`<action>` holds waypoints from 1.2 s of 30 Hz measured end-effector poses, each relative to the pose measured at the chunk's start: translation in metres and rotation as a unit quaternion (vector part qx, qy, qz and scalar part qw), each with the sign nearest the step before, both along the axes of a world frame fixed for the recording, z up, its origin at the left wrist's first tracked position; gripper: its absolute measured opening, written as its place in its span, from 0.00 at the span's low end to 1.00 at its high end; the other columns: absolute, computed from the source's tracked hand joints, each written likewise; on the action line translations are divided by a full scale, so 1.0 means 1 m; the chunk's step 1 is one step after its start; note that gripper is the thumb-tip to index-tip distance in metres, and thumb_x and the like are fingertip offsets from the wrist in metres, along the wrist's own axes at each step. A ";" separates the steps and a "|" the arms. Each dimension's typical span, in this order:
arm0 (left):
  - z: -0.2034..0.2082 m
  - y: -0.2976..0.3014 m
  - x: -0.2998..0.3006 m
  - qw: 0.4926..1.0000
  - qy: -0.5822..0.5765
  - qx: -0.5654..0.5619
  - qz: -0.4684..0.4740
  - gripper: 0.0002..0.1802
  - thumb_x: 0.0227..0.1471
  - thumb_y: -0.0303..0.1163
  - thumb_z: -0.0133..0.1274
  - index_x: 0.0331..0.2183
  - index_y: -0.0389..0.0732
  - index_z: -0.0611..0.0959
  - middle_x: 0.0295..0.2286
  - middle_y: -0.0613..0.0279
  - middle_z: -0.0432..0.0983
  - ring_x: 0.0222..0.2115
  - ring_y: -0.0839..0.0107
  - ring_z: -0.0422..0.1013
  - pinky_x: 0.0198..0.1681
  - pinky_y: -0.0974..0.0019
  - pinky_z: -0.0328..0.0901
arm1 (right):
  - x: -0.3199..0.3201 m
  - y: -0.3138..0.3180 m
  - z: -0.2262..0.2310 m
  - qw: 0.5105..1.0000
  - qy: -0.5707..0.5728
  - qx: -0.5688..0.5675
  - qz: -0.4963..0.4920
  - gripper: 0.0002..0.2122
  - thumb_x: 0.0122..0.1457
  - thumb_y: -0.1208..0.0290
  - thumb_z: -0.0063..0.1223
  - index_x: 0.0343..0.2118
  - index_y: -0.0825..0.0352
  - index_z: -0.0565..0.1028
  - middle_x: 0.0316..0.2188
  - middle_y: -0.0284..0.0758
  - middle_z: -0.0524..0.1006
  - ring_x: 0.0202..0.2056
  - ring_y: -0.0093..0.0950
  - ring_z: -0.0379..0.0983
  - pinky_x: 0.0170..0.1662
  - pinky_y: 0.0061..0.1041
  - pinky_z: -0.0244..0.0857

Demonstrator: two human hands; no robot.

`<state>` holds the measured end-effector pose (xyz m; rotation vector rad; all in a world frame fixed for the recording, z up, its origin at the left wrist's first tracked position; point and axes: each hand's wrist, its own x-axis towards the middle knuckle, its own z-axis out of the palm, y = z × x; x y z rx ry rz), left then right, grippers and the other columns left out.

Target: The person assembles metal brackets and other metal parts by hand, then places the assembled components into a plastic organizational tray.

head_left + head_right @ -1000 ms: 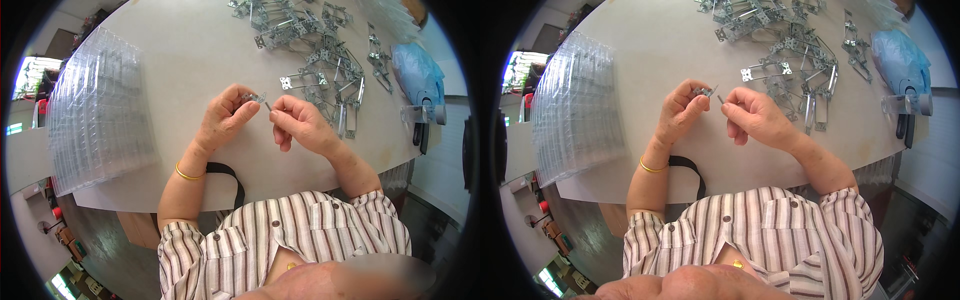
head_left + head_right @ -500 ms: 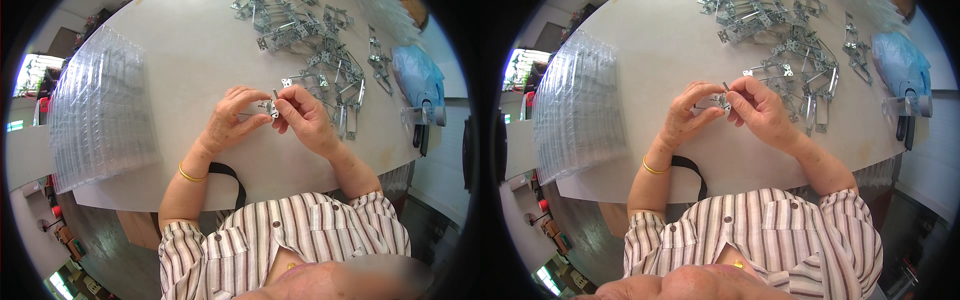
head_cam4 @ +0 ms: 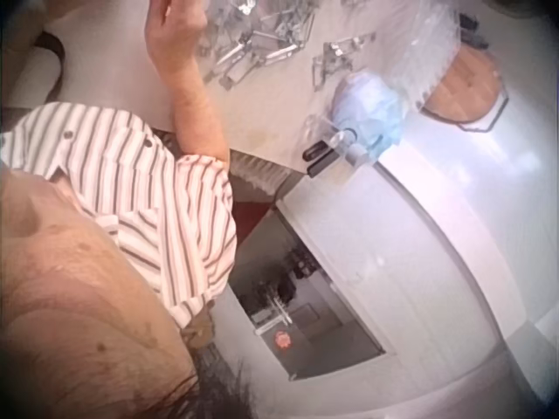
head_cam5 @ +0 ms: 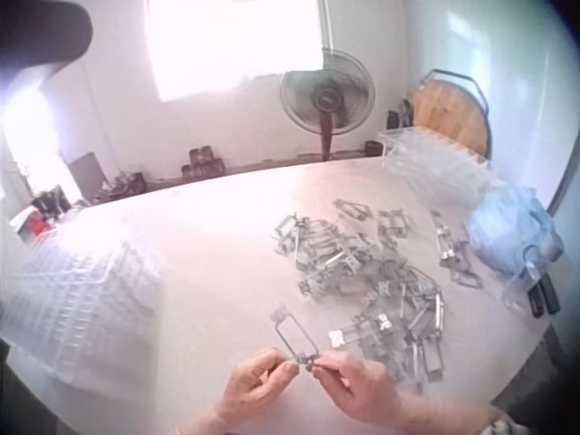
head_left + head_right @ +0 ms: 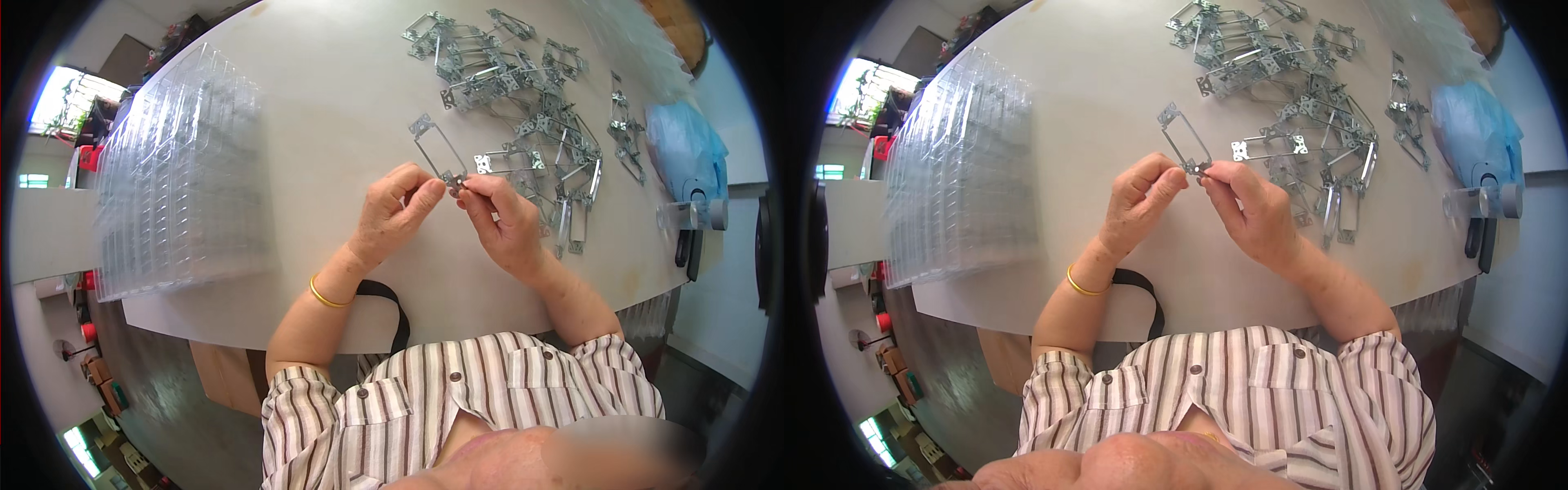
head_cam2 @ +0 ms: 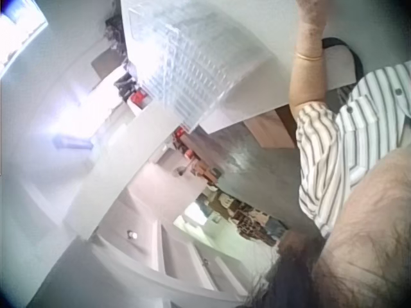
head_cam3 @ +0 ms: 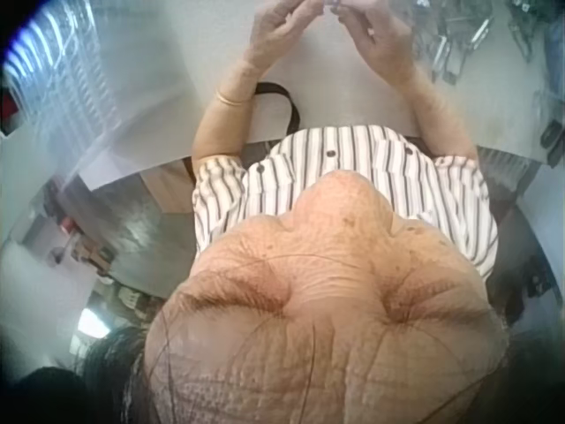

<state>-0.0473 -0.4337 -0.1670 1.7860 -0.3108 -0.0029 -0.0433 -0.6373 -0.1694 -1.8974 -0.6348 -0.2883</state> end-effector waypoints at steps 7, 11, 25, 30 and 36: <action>-0.001 0.002 0.005 0.994 0.085 -0.067 -0.016 0.13 0.64 0.36 0.52 0.31 0.36 0.80 0.25 0.73 0.71 0.26 0.83 0.63 0.30 0.76 0.60 | 0.004 0.003 0.000 0.998 -0.046 -0.006 0.033 0.10 0.58 0.83 0.57 0.41 0.69 0.72 0.38 0.44 0.80 0.33 0.35 0.80 0.33 0.28 0.73; 0.003 0.005 0.005 0.984 0.133 -0.119 -0.023 0.12 0.64 0.36 0.52 0.31 0.38 0.79 0.24 0.73 0.71 0.25 0.84 0.64 0.29 0.77 0.61 | 0.007 0.008 0.007 0.992 -0.112 -0.026 0.048 0.10 0.58 0.83 0.57 0.42 0.69 0.72 0.40 0.45 0.80 0.36 0.38 0.81 0.35 0.29 0.74; 0.005 0.001 0.014 0.995 -0.013 -0.001 0.101 0.08 0.57 0.29 0.51 0.27 0.36 0.73 0.20 0.64 0.67 0.23 0.76 0.65 0.26 0.65 0.61 | -0.001 0.001 -0.012 0.999 0.002 0.016 0.029 0.05 0.65 0.80 0.50 0.42 0.72 0.72 0.40 0.42 0.80 0.36 0.26 0.79 0.41 0.25 0.75; 0.018 0.007 0.019 0.946 -0.209 0.198 0.148 0.06 0.55 0.26 0.51 0.29 0.34 0.72 0.25 0.51 0.71 0.24 0.55 0.70 0.28 0.55 0.66 | 0.003 0.004 -0.016 0.998 0.025 0.004 0.056 0.04 0.65 0.80 0.49 0.42 0.71 0.72 0.36 0.40 0.80 0.31 0.24 0.79 0.34 0.22 0.76; 0.062 0.036 -0.001 0.864 -0.320 0.329 0.206 0.05 0.50 0.22 0.52 0.28 0.36 0.71 0.24 0.52 0.70 0.22 0.53 0.70 0.27 0.54 0.66 | 0.008 0.002 -0.024 0.997 0.050 0.005 0.059 0.04 0.65 0.78 0.51 0.41 0.69 0.73 0.31 0.37 0.80 0.26 0.22 0.78 0.28 0.21 0.74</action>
